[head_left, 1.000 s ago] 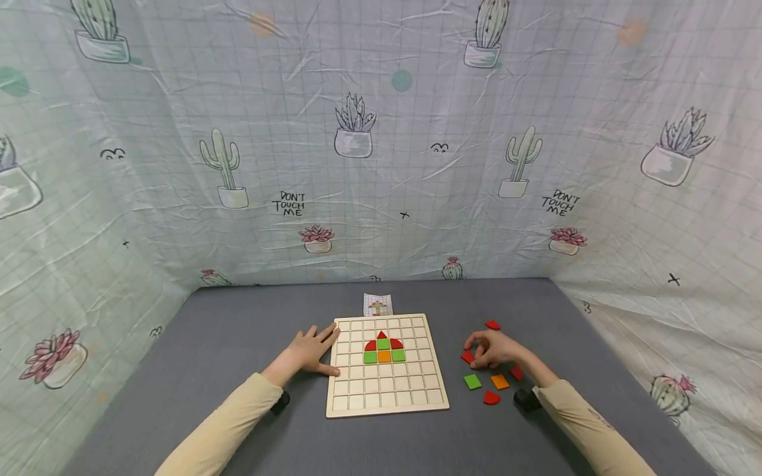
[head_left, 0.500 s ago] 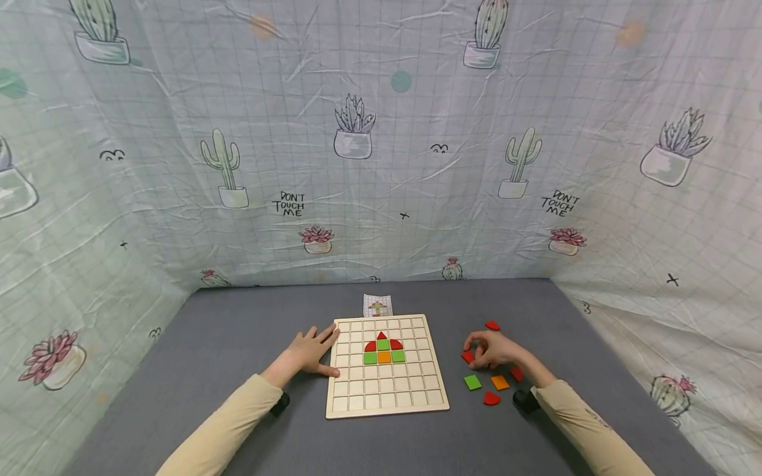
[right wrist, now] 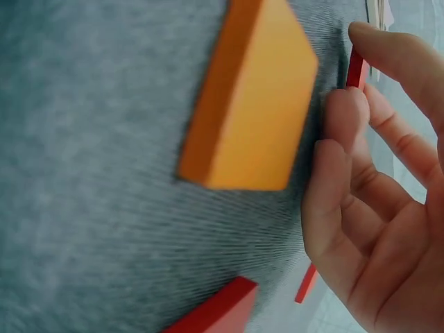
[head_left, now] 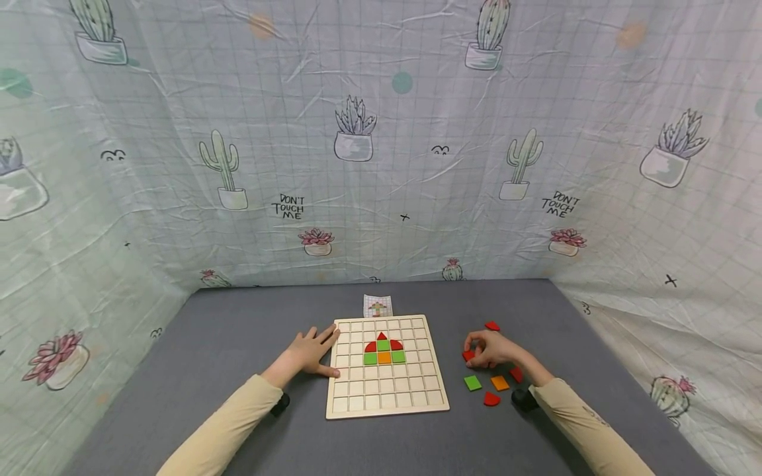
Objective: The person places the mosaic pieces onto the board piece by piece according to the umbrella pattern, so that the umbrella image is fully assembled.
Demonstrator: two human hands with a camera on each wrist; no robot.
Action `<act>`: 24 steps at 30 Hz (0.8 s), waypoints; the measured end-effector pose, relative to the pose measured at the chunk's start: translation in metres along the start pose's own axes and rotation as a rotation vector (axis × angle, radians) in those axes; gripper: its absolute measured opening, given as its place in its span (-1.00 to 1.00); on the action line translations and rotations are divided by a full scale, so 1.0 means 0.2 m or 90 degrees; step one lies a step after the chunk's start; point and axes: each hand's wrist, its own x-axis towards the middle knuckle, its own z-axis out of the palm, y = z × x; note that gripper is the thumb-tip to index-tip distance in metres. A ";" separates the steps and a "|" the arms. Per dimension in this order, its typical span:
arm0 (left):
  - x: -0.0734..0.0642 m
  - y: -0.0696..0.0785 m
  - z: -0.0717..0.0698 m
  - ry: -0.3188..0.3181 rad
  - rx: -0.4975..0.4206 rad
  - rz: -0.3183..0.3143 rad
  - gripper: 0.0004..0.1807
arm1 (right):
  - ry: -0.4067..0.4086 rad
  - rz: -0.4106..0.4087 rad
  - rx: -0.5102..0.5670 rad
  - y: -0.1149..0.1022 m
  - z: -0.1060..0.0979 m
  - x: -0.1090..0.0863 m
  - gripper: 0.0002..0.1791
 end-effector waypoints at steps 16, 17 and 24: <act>0.00 0.01 0.00 -0.006 -0.001 -0.004 0.03 | -0.033 -0.029 0.036 -0.11 -0.01 0.05 -0.72; 0.00 0.01 0.00 -0.006 -0.001 -0.004 0.03 | -0.036 -0.032 0.036 -0.12 -0.01 0.05 -0.73; 0.00 0.00 0.00 -0.007 -0.003 -0.003 0.03 | -0.053 -0.054 0.033 -0.19 0.00 0.10 -0.75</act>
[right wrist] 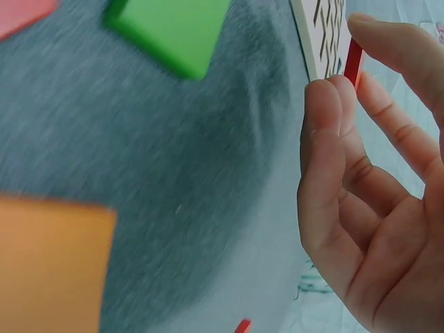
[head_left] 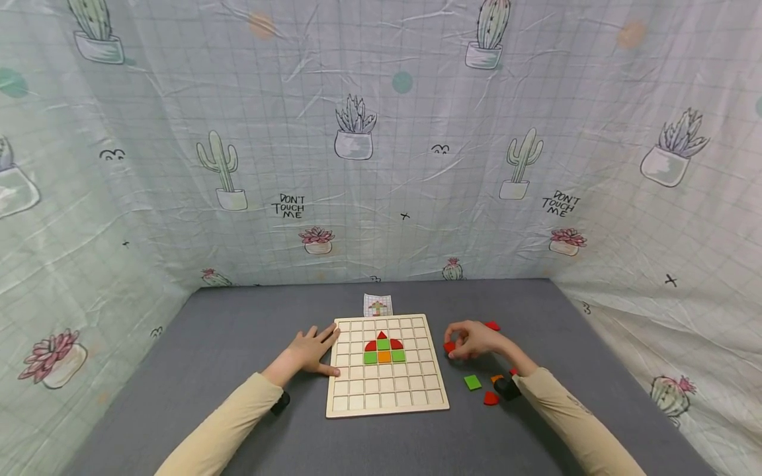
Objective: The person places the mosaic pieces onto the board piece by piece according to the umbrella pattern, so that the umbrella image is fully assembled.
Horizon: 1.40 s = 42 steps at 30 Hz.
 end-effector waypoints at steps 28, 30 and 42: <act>0.00 -0.01 0.01 0.013 0.006 0.002 0.03 | -0.039 0.023 -0.069 -0.17 0.12 0.21 -0.71; 0.00 -0.01 0.01 0.015 0.006 0.002 0.03 | -0.040 0.029 -0.074 -0.18 0.13 0.23 -0.70; 0.01 -0.01 0.02 0.011 0.006 -0.006 0.03 | -0.054 0.015 -0.088 -0.19 0.18 0.28 -0.70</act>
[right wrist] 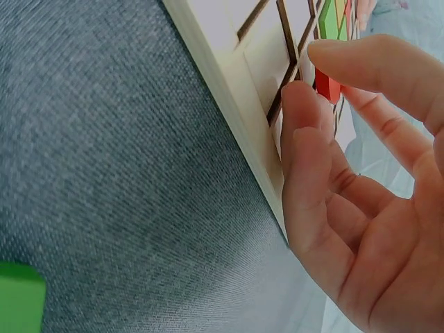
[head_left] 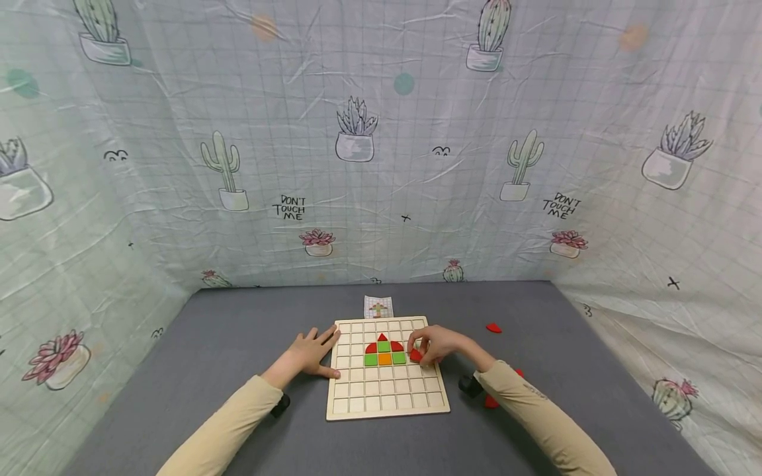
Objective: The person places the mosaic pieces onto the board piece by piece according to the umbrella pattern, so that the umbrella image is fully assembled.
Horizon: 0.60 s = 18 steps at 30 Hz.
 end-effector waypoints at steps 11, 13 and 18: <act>-0.01 0.03 0.00 -0.004 0.006 -0.012 0.04 | -0.008 0.011 0.004 0.02 0.01 0.01 -0.71; -0.01 0.03 0.00 -0.004 0.007 -0.012 0.04 | -0.011 0.010 0.007 0.02 0.01 0.01 -0.71; -0.02 0.03 0.00 -0.002 0.007 -0.008 0.03 | -0.019 0.007 0.022 0.02 0.01 0.01 -0.70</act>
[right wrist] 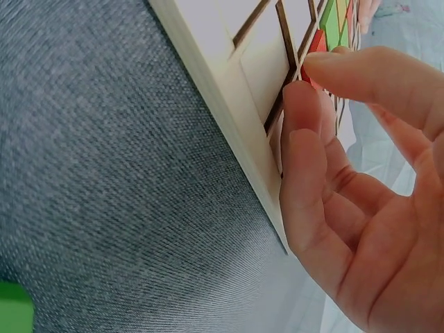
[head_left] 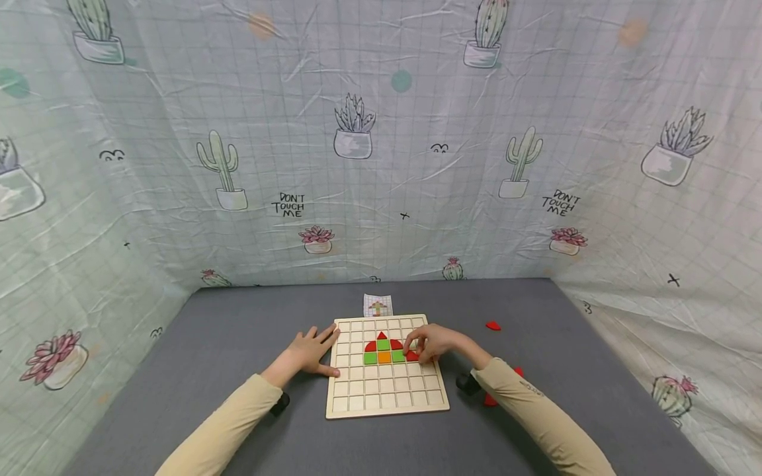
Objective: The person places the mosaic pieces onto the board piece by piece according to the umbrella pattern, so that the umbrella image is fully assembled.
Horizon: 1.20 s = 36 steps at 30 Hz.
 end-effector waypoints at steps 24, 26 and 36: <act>0.00 -0.01 0.00 0.006 -0.007 0.010 0.04 | 0.044 -0.014 -0.021 0.02 0.01 -0.01 -0.89; 0.00 -0.01 0.00 0.007 -0.006 0.010 0.04 | 0.044 -0.014 -0.021 0.02 0.01 0.00 -0.88; 0.01 -0.03 0.02 0.033 0.010 0.028 0.04 | 0.074 -0.007 -0.029 0.03 0.00 -0.03 -0.88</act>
